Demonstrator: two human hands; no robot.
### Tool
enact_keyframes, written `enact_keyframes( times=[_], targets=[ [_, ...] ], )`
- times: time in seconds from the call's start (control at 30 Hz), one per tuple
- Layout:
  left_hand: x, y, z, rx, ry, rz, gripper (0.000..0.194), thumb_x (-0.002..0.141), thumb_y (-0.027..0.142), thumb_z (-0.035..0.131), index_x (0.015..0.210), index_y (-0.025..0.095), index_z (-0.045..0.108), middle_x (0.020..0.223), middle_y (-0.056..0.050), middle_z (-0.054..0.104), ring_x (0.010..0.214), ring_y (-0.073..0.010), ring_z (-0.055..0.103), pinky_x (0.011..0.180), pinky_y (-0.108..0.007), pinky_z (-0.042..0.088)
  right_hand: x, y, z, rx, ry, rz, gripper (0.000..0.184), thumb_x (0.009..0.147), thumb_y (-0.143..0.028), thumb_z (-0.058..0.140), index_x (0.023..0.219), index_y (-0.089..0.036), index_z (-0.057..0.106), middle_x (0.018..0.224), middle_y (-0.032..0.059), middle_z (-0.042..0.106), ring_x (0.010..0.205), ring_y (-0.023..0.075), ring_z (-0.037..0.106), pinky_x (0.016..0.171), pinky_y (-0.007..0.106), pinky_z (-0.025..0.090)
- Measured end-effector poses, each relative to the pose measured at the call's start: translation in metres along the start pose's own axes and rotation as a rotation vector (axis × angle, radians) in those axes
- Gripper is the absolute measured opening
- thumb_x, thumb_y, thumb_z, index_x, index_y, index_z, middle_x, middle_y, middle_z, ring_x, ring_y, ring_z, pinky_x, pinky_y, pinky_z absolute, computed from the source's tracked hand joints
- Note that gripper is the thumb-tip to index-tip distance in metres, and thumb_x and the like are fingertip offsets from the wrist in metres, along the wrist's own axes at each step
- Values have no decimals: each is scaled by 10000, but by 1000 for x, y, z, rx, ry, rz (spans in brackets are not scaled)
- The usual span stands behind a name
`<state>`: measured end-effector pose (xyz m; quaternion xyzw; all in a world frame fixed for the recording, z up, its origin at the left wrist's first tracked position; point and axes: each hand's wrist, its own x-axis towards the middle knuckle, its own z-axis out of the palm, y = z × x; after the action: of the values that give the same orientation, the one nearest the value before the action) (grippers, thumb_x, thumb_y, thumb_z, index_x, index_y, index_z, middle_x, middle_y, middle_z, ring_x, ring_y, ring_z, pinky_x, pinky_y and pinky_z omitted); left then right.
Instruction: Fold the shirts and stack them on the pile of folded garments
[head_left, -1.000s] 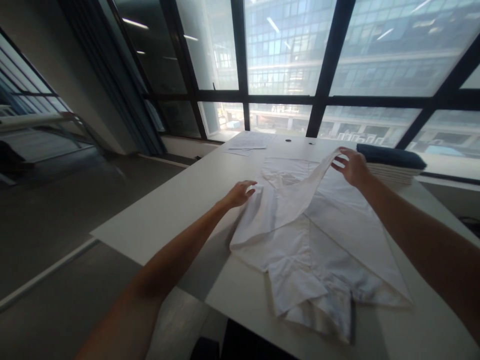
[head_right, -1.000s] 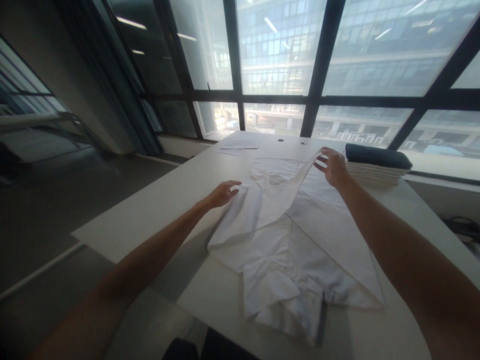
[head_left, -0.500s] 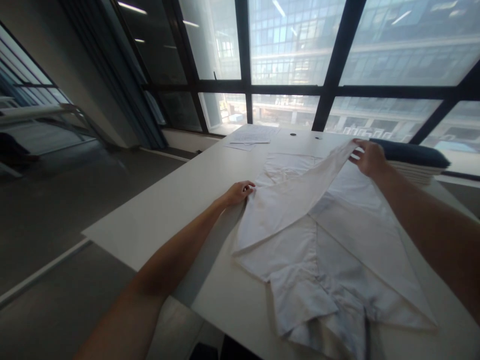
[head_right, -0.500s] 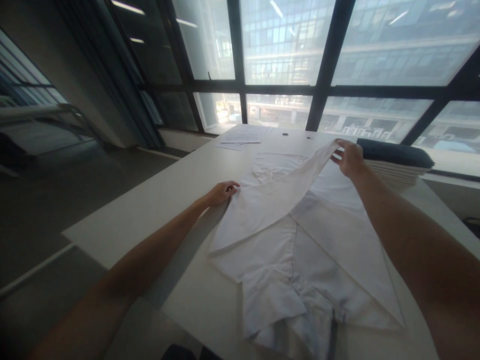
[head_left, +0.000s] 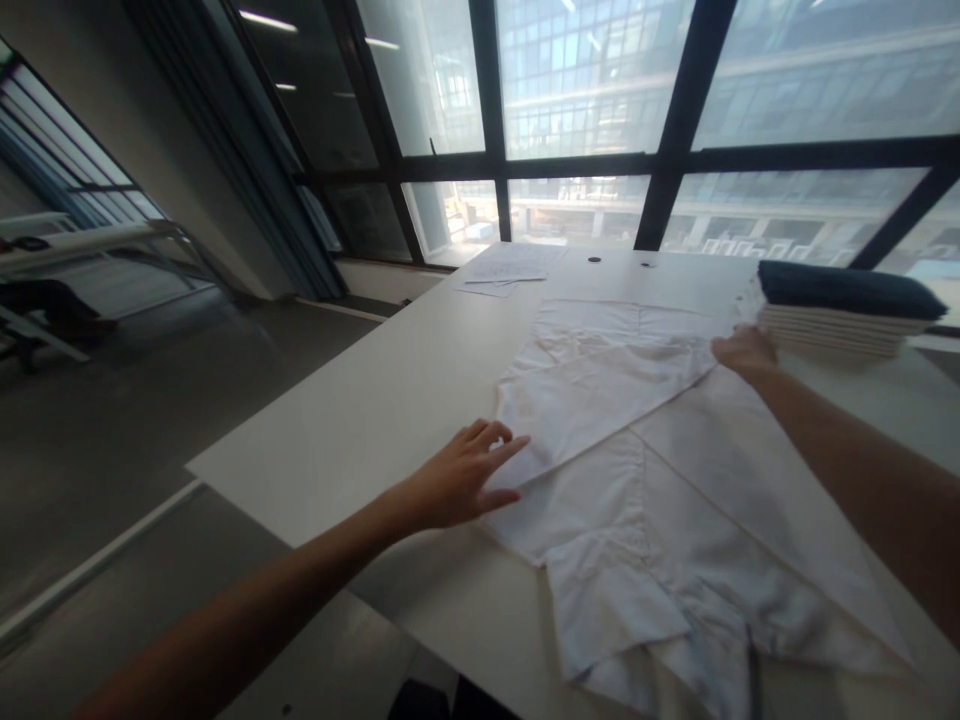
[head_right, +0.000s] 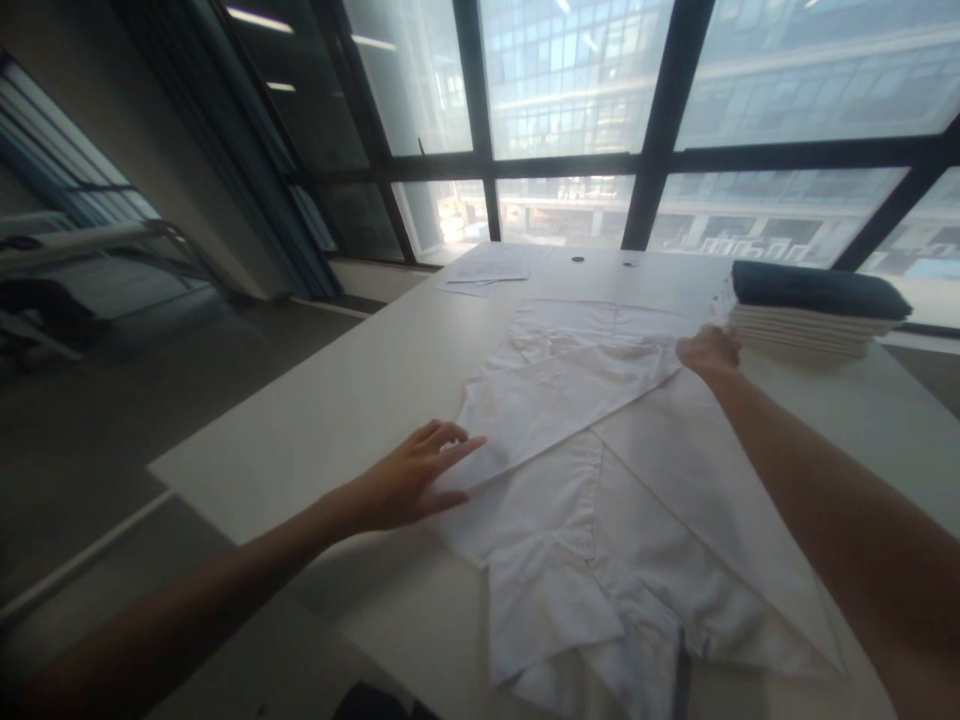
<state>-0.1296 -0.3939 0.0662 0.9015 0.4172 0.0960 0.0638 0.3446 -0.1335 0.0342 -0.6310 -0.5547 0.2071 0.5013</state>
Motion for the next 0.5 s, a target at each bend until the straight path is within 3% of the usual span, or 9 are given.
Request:
enact_keyframes(
  times=[0.1,0.17,0.23,0.37,0.5],
  targets=[
    [-21,12,6,45,39,11,475,941,351,697,1392,248,590,1181,-98,649,1074,-263,602,984,-409,503,-34,1,17,-442,-30,-55,298,771,-247,629,1046,-145,684,1285,242,603,1327,376,470,1142,574,334],
    [-28,15,14,73,83,5,237,966,227,637,1202,214,654,1076,-80,660,994,-238,604,909,-372,516,-66,-1,30,-609,-149,-103,465,880,-338,547,1283,-127,643,1434,233,539,1384,380,438,1136,572,362],
    [-33,14,22,95,152,-14,105,974,137,573,1013,196,651,968,-64,651,922,-218,596,841,-338,511,-98,-1,39,-710,-185,-90,590,957,-458,470,1452,-145,540,1560,230,433,1416,411,407,1110,602,388],
    [-43,9,29,112,245,-38,194,984,113,523,825,205,588,843,-39,606,808,-191,559,746,-304,482,-141,7,41,-794,-131,-105,643,1024,-518,345,1536,-143,452,1599,233,403,1468,392,358,1154,609,327],
    [-57,2,29,24,253,-47,210,996,170,558,794,205,602,824,-33,601,803,-183,563,741,-298,479,-146,9,37,-799,-158,-153,639,1050,-503,304,1539,-125,463,1613,231,400,1495,365,346,1186,556,302]
  ],
)
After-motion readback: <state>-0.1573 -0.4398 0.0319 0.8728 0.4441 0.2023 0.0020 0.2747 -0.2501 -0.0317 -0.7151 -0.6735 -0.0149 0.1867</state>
